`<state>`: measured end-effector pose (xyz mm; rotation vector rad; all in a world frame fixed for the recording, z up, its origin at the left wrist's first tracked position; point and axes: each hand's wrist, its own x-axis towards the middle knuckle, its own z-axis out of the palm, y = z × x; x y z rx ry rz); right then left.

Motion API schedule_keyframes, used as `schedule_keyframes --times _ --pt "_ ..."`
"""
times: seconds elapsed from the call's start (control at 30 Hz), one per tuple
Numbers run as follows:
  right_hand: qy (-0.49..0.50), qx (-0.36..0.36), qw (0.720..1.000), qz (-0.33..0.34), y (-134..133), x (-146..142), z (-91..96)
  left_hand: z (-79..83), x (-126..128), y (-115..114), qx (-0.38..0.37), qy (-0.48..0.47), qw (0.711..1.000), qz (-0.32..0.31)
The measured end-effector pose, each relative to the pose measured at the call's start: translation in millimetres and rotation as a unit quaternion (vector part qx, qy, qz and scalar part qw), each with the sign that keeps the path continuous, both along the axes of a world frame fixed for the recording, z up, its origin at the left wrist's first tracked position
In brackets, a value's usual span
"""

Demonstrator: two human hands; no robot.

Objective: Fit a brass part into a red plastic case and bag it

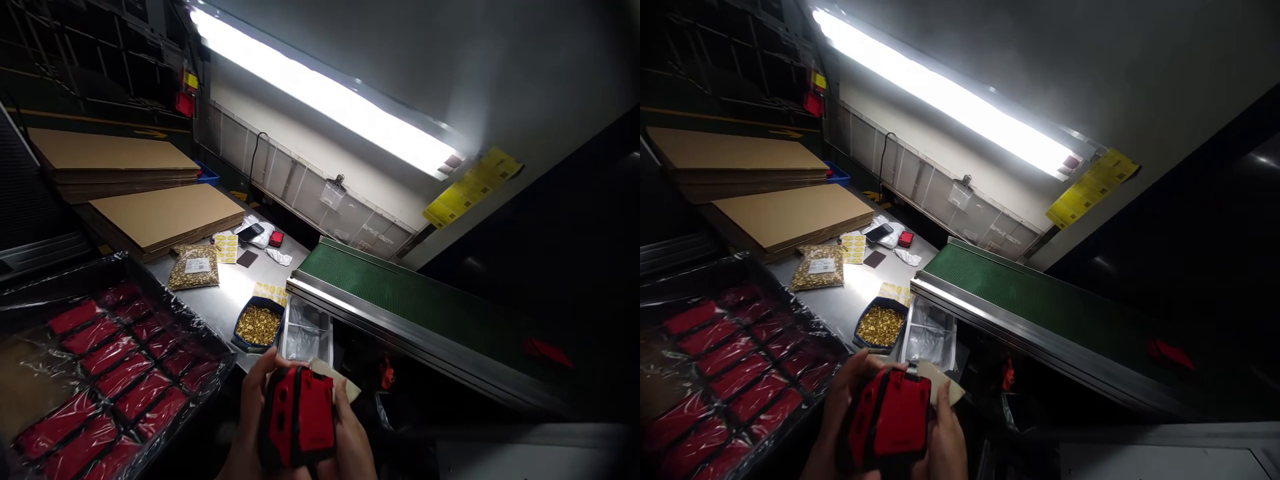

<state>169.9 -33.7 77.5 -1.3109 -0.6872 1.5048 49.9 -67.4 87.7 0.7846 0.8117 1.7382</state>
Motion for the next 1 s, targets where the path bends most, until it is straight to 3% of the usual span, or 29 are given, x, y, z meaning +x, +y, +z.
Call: schedule_keyframes --times 0.07,0.1,0.17,0.23,0.3,0.37,0.43,0.5,0.53,0.63,0.7,0.8,1.0 --pt "0.086 -0.049 0.995 0.002 -1 -5 8.4 -19.2 4 -4 0.027 0.035 0.999 0.021" --pt "0.113 -0.067 0.991 -0.014 -1 -4 13.5 -28.8 3 -5 0.005 0.028 0.999 0.018" --pt "0.101 -0.072 0.99 -0.062 0 2 22.2 -43.8 -1 -4 -0.082 -0.012 0.997 -0.001" --pt "0.049 -0.043 0.994 -0.089 -2 12 27.6 -48.5 -7 -1 -0.154 -0.049 0.987 -0.022" --pt "-0.003 -0.001 0.997 -0.071 -5 20 30.7 -41.6 -14 2 -0.152 -0.028 0.987 -0.054" --pt "-0.045 0.035 0.998 -0.038 -9 24 34.3 -27.4 -19 6 -0.139 -0.011 0.974 -0.177" --pt "-0.08 0.059 0.995 -0.002 -14 23 39.6 -12.7 -22 10 -0.15 -0.049 0.915 -0.372" --pt "-0.096 0.076 0.992 0.039 -16 21 45.5 -2.6 -22 11 -0.138 -0.081 0.857 -0.489" --pt "-0.098 0.081 0.99 0.055 -17 20 47.7 0.3 -21 11 -0.121 -0.086 0.851 -0.504" --pt "-0.122 0.097 0.987 0.034 -15 28 45.6 1.4 -17 5 -0.083 -0.069 0.877 -0.469" --pt "-0.168 0.104 0.98 -0.028 -13 42 33.6 -1.7 -17 0 -0.092 -0.027 0.898 -0.429" --pt "-0.245 0.079 0.962 -0.092 -12 70 -1.0 -6.4 -22 -6 -0.113 0.045 0.909 -0.398" --pt "-0.273 -0.08 0.959 -0.003 -15 105 -111.9 -6.6 -20 -11 -0.12 0.048 0.926 -0.354"
